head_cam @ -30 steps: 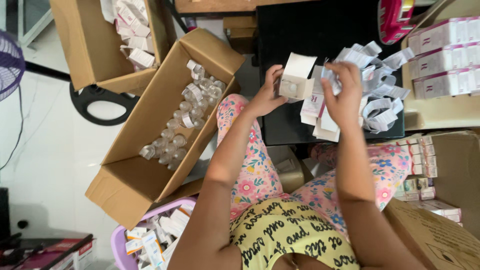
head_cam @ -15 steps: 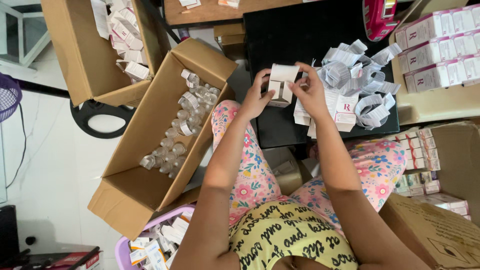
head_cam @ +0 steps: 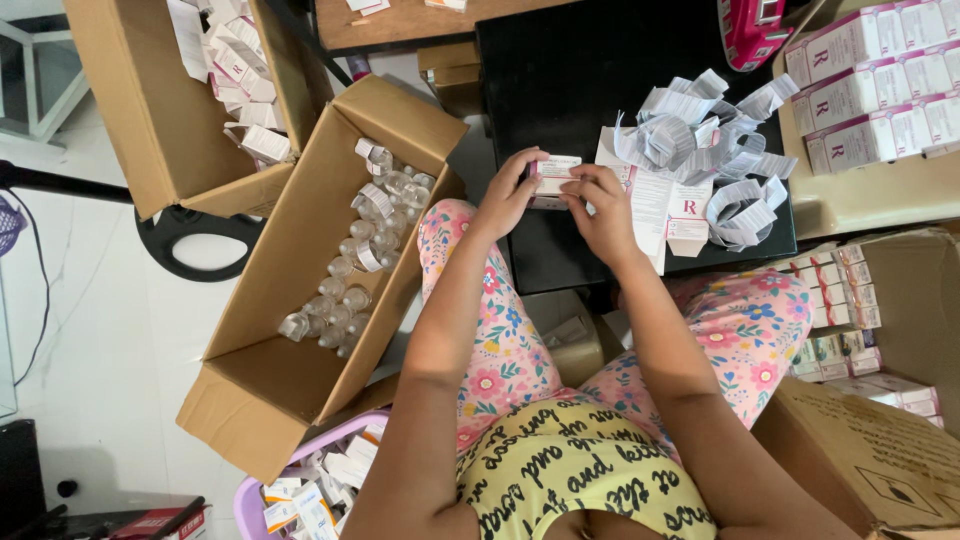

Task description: The person sits on the floor and repeatedly picks up small clear bottles and white boxes, places the bottles into the boxes, and sets the filled boxes aside. The person also moves stacks of empty boxes and labels around the workspace.

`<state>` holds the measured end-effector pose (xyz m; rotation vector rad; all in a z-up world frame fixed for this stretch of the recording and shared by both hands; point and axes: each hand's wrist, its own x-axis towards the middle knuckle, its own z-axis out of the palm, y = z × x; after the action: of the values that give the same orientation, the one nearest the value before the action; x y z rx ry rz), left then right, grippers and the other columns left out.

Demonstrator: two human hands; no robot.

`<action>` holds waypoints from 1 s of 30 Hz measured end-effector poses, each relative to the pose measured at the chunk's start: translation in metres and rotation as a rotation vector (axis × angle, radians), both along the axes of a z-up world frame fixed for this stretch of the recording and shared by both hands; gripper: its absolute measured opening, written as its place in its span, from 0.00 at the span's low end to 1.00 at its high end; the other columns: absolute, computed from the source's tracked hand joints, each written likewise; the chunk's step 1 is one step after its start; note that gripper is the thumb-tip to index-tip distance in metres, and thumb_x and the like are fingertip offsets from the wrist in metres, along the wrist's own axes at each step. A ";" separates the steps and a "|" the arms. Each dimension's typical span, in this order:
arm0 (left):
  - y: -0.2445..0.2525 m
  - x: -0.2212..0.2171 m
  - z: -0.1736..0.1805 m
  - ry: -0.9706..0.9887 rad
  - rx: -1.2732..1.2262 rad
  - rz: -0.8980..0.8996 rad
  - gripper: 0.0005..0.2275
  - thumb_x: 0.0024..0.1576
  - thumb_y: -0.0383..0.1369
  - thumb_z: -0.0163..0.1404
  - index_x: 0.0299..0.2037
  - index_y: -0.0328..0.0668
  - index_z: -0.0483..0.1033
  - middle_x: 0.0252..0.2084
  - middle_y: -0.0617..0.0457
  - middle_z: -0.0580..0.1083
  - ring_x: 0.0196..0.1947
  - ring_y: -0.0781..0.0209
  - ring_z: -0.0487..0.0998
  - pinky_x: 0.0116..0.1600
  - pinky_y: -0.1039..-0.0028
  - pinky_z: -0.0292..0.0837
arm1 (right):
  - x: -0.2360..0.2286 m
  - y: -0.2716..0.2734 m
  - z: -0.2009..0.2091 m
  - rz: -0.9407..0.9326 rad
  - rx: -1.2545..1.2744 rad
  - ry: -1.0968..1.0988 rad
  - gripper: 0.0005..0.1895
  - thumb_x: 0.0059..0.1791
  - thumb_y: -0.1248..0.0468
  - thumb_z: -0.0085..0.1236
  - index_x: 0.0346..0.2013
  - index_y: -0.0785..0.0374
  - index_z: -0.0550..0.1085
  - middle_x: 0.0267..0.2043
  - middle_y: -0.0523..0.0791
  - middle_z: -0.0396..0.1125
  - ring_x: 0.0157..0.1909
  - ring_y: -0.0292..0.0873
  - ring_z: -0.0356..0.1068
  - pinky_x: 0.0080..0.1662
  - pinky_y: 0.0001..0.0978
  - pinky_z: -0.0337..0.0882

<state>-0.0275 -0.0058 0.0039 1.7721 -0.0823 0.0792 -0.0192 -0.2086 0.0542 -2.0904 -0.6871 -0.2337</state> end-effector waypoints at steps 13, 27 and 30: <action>0.001 0.015 -0.053 0.018 -0.186 0.061 0.20 0.63 0.28 0.46 0.67 0.42 0.62 0.63 0.44 0.68 0.63 0.54 0.70 0.67 0.67 0.65 | -0.013 -0.019 0.025 -0.284 0.234 -0.621 0.30 0.63 0.60 0.60 0.73 0.59 0.55 0.79 0.56 0.39 0.84 0.63 0.41 0.77 0.63 0.46; 0.027 0.022 -0.085 0.020 -0.252 0.342 0.19 0.69 0.40 0.42 0.68 0.46 0.64 0.67 0.49 0.67 0.66 0.58 0.67 0.64 0.68 0.65 | 0.007 0.011 0.006 0.093 -0.264 0.027 0.40 0.42 0.64 0.66 0.70 0.46 0.67 0.75 0.59 0.48 0.75 0.64 0.47 0.68 0.58 0.57; 0.029 0.019 -0.083 0.127 -0.290 0.368 0.19 0.67 0.38 0.41 0.68 0.48 0.64 0.66 0.50 0.67 0.63 0.59 0.68 0.60 0.68 0.67 | 0.018 0.004 0.003 0.064 -0.203 0.139 0.37 0.45 0.68 0.66 0.68 0.43 0.69 0.72 0.53 0.57 0.72 0.60 0.57 0.66 0.51 0.65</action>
<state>-0.0088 0.0235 -0.0788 1.4805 0.3334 0.2316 -0.0014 -0.2050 0.0575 -2.2488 -0.7165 0.0185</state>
